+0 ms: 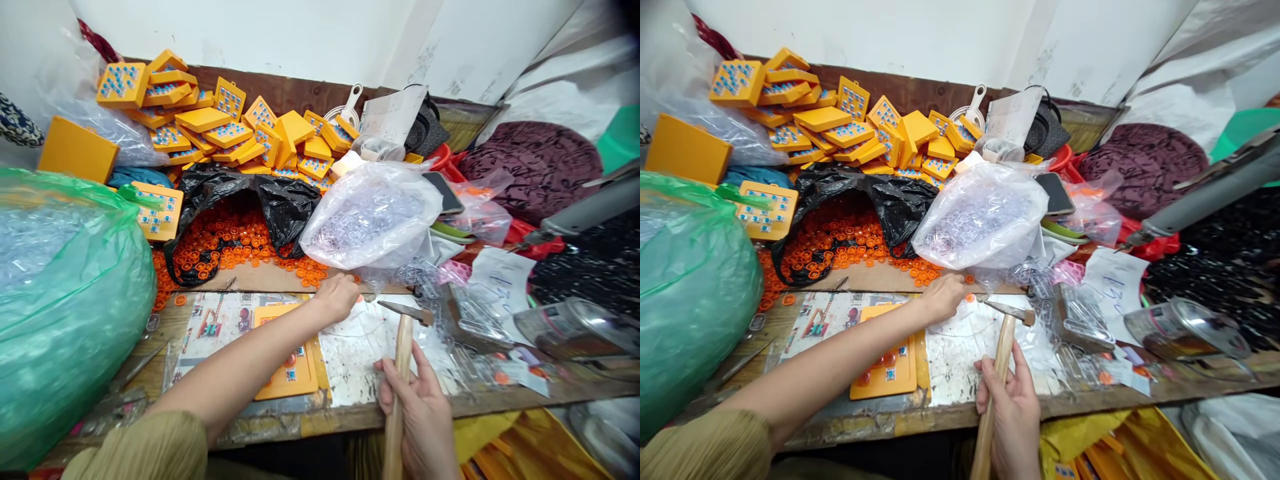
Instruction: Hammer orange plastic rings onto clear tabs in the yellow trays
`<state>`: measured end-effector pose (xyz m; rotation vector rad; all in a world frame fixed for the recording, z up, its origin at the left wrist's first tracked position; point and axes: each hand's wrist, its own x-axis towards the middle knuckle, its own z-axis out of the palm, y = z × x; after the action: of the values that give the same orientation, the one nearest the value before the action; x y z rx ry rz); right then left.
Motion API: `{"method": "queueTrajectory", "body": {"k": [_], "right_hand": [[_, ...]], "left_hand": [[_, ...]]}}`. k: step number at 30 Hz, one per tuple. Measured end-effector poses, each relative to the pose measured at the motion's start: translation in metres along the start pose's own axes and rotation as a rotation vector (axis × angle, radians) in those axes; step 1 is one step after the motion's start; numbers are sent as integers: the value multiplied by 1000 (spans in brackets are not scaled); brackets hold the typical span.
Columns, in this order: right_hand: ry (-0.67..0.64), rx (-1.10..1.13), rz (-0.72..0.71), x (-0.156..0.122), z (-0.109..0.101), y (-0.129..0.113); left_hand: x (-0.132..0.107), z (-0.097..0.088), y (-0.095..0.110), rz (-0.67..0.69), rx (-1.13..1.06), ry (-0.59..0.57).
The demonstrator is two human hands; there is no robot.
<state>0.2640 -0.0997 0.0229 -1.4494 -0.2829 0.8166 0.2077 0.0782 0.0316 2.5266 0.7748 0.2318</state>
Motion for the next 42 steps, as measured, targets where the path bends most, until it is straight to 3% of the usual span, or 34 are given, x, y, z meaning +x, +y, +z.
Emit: {"method": "queueTrajectory", "body": {"k": [5, 8, 10, 12, 15, 19, 23, 26, 28, 33, 38, 42], "right_hand": [[-32, -109, -24, 0, -3, 6], [-54, -195, -33, 0, -2, 11], [-63, -256, -43, -1, -1, 14], [-74, -317, -57, -2, 1, 16], [-146, -360, -37, -4, 8, 17], [-325, -421, -31, -2, 29, 21], [-394, -515, -113, 3, 52, 27], [-412, -578, -234, 5, 60, 30], [-426, -608, -296, 5, 61, 32], [-409, -649, -350, 5, 58, 36], [-376, -695, -395, 7, 56, 38], [-364, -758, -470, 1, 57, 35]], "left_hand": [[-18, -19, -14, 17, -98, 31], [-54, -38, -24, 3, -152, 133], [-88, -43, -34, -76, -209, 244], [-123, -41, -44, -243, -335, 421], [-168, -26, -52, -463, -447, 596], [-201, -6, -45, -614, -503, 643], [-208, 6, -31, -675, -476, 537], [-204, 11, -22, -671, -506, 535], [-198, 12, -18, -683, -651, 579], [-178, 3, -8, -710, -1317, 771], [-169, -2, -2, -725, -1707, 560], [-175, -1, 2, -740, -1760, 587]]}}
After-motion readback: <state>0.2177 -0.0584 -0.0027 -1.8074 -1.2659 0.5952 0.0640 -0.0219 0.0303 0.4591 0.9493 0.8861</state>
